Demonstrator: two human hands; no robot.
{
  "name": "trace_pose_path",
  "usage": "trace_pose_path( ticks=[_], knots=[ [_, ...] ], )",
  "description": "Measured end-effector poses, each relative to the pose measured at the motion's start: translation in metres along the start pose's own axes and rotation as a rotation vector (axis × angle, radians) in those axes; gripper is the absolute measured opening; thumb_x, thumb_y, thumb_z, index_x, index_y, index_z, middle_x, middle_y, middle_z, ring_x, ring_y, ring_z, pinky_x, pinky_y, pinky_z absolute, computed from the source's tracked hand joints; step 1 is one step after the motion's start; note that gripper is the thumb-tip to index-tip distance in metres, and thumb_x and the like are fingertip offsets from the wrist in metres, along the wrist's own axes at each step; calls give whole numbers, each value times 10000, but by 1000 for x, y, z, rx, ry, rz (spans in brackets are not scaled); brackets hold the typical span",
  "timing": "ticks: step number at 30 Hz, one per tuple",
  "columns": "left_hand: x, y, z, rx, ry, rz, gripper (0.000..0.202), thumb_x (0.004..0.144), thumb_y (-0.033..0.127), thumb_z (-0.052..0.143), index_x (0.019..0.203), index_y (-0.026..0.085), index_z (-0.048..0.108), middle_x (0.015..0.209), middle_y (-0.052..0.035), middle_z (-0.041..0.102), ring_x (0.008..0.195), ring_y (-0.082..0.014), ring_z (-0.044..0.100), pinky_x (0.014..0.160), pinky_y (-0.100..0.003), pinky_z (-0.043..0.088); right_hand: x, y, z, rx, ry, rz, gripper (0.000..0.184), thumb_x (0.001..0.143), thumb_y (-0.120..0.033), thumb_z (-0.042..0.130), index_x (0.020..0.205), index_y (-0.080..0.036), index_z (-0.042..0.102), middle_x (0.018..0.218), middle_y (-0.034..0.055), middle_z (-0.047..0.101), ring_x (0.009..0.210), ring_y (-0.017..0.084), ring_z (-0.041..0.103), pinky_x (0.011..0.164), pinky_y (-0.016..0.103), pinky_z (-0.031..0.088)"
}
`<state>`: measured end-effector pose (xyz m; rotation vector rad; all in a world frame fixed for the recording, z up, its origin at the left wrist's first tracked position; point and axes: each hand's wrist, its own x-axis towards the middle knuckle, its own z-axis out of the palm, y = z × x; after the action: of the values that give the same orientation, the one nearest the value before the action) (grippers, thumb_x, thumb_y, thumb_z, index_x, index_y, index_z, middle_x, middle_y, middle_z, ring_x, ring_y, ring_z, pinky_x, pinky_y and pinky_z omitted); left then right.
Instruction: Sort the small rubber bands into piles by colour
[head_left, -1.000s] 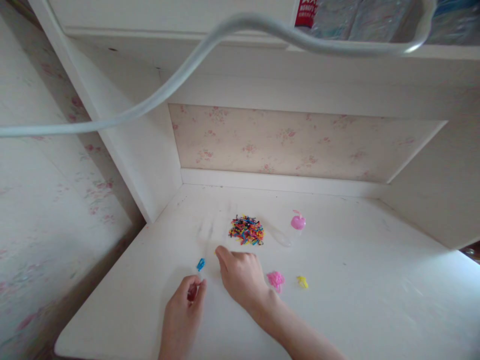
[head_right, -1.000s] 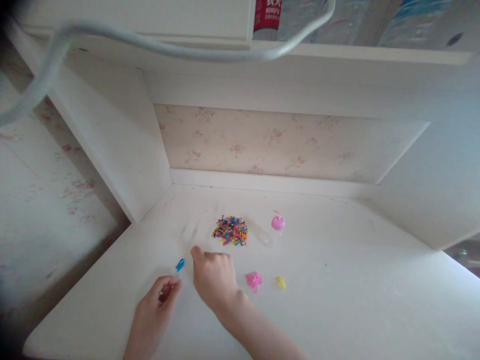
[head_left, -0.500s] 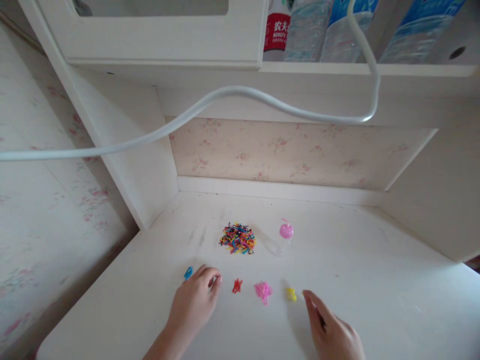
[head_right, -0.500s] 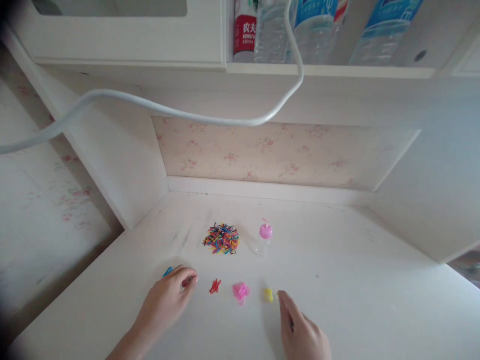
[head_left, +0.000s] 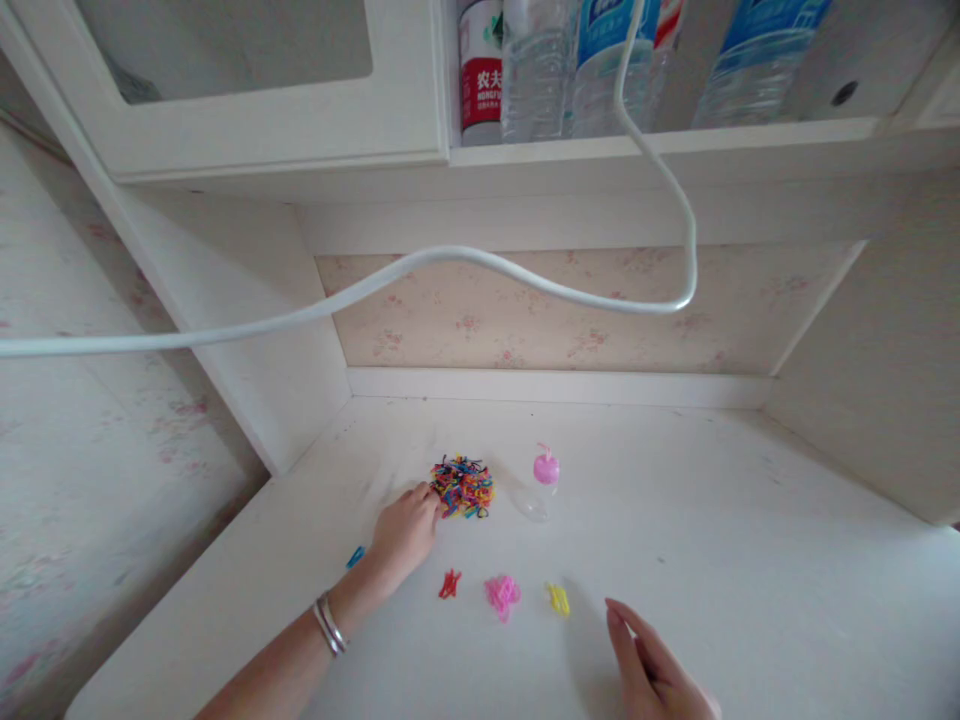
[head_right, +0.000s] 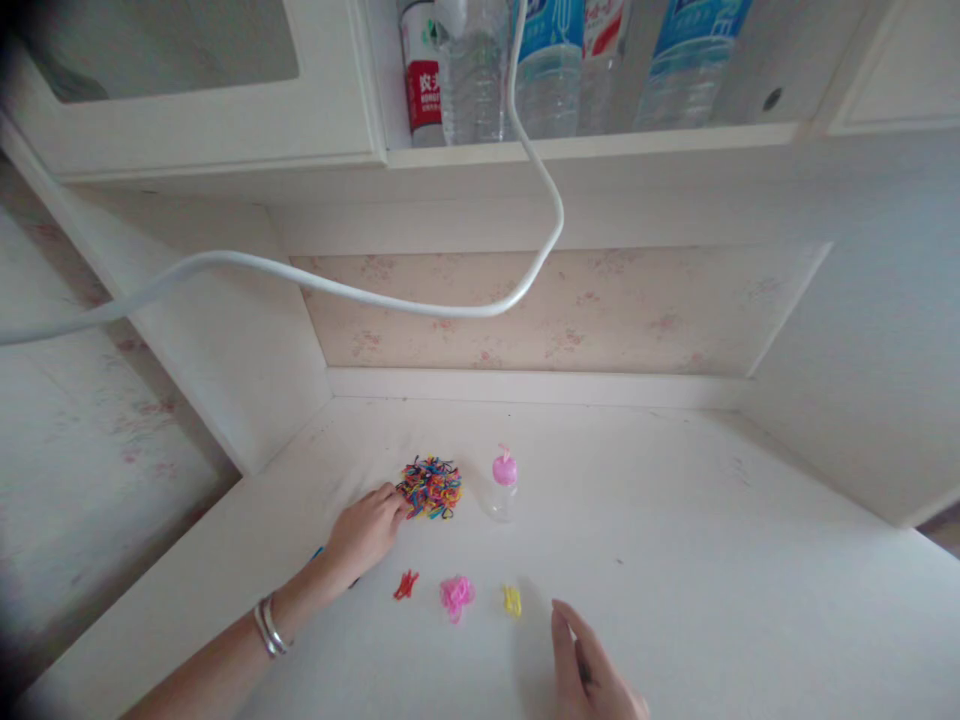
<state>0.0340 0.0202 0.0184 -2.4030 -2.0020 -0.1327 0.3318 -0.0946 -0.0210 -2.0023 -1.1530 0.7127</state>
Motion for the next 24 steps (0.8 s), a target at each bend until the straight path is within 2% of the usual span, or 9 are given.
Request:
trace_pose_path(
  ticks=[6, 9, 12, 14, 18, 21, 24],
  knots=[
    [0, -2, 2, 41, -13, -16, 246, 942, 194, 343, 950, 197, 589, 1005, -56, 589, 871, -165, 609, 695, -261, 455, -4, -5, 0, 106, 85, 4, 555, 740, -669, 471, 972, -237, 732, 742, 22, 730, 759, 182, 665, 595, 184, 487],
    [-6, -4, -8, 31, 11, -58, 249, 945, 176, 323, 971, 193, 571, 1015, -56, 582, 877, -164, 612, 679, -256, 447, -6, -6, 0, 138, 113, 9, 578, 740, -682, 462, 965, -222, 728, 745, 29, 728, 756, 180, 657, 614, 184, 489],
    [-21, 6, -22, -31, 36, -95, 230, 950, 193, 326, 977, 197, 555, 1003, -40, 589, 844, -157, 619, 676, -254, 441, -7, -8, 0, 161, 111, -5, 592, 721, -700, 476, 932, -211, 733, 728, 31, 722, 734, 175, 651, 605, 176, 485],
    [-32, 23, -29, -120, 28, -36, 213, 955, 224, 341, 955, 204, 553, 1007, -29, 595, 826, -150, 622, 681, -253, 441, -9, -10, 1, 155, 131, -8, 603, 741, -703, 453, 936, -206, 733, 707, 30, 715, 722, 168, 647, 601, 172, 479],
    [-45, 75, -31, -272, -20, 234, 201, 945, 208, 378, 888, 218, 570, 928, -8, 599, 833, -144, 608, 703, -243, 443, -11, -12, 4, 120, 121, -22, 625, 767, -703, 420, 971, -198, 726, 658, 24, 694, 671, 156, 634, 551, 166, 456],
    [-39, 110, -23, -303, -82, 407, 198, 921, 174, 414, 889, 218, 604, 945, -18, 603, 793, -141, 612, 694, -243, 451, -9, -9, 3, 151, 82, -26, 657, 765, -709, 421, 1009, -171, 710, 633, 24, 675, 635, 150, 617, 499, 165, 428],
    [-24, 128, -13, -281, -84, 475, 223, 918, 183, 421, 894, 204, 642, 942, -41, 608, 776, -154, 621, 702, -262, 463, -6, -3, 0, 203, 39, -14, 693, 736, -723, 462, 1031, -144, 701, 596, 20, 647, 575, 144, 578, 461, 176, 400]
  ],
)
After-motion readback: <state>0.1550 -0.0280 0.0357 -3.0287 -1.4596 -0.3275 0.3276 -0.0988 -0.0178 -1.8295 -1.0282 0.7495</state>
